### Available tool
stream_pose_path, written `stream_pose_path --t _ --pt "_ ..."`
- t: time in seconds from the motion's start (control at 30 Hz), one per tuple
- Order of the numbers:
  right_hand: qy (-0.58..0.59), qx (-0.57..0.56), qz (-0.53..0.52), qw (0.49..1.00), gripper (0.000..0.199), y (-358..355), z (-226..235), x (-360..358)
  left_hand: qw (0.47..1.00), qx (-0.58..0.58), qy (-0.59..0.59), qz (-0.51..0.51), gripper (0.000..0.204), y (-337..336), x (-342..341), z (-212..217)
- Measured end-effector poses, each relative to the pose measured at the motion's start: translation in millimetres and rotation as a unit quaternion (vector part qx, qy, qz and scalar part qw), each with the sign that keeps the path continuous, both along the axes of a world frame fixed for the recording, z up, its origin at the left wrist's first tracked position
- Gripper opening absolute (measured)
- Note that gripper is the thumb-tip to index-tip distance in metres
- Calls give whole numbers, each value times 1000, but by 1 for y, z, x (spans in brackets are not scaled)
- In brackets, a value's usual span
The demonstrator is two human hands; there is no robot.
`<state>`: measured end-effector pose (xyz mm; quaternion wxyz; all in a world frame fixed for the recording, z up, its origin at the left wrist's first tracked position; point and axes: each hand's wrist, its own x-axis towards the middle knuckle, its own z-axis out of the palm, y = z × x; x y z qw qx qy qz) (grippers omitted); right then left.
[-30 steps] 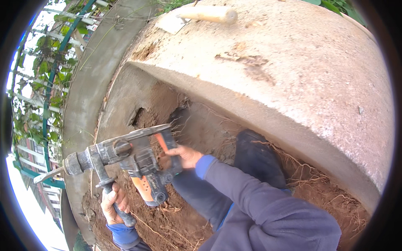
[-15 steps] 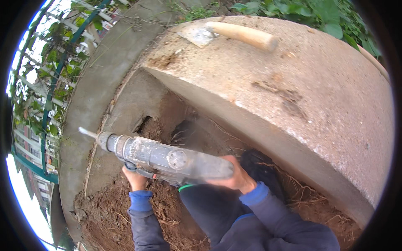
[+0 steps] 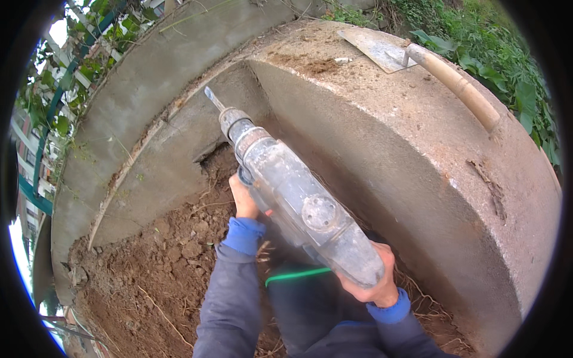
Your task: The person uses a jackhammer to break a section of a concrete wall or floor. They repeatedly strike the surface to create a hole and occasionally clear debris by hand.
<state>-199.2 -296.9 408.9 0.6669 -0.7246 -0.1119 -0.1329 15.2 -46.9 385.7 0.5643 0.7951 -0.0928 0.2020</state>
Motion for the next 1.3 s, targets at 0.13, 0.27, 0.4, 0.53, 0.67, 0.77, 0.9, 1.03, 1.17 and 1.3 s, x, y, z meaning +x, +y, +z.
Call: stream_pose_path --t 0.13,0.27,0.4,0.53,0.67,0.77,0.9,1.03,1.17,1.3 --pt "-8 -26 20 999 36 4 -39 11 997 37 -72 3 29 13 2 0" --pt "37 -2 35 999 38 21 -78 -3 992 89 -80 33 30 33 -17 -14" --pt "79 2 39 996 37 27 -100 -13 994 98 35 37 30 41 -24 -50" --pt "90 -48 30 994 46 -1 -94 -18 990 -113 75 -40 29 21 -46 -110" --pt "90 -75 -5 993 37 -18 -76 -30 942 -138 295 -85 17 -1 -74 -158" --pt "228 16 -22 973 30 -11 -69 -31 895 -72 434 -70 12 -13 -82 -179" --pt "284 39 -48 957 27 -1 -64 0 877 -28 462 -130 27 -6 -63 -197" --pt "270 36 -27 962 29 17 -59 53 884 -53 460 -62 20 24 -20 -235" --pt "221 9 -22 975 29 35 -61 102 901 -157 399 65 15 57 12 -311" --pt "243 5 -20 970 30 43 -66 122 884 -297 346 100 21 76 23 -384"
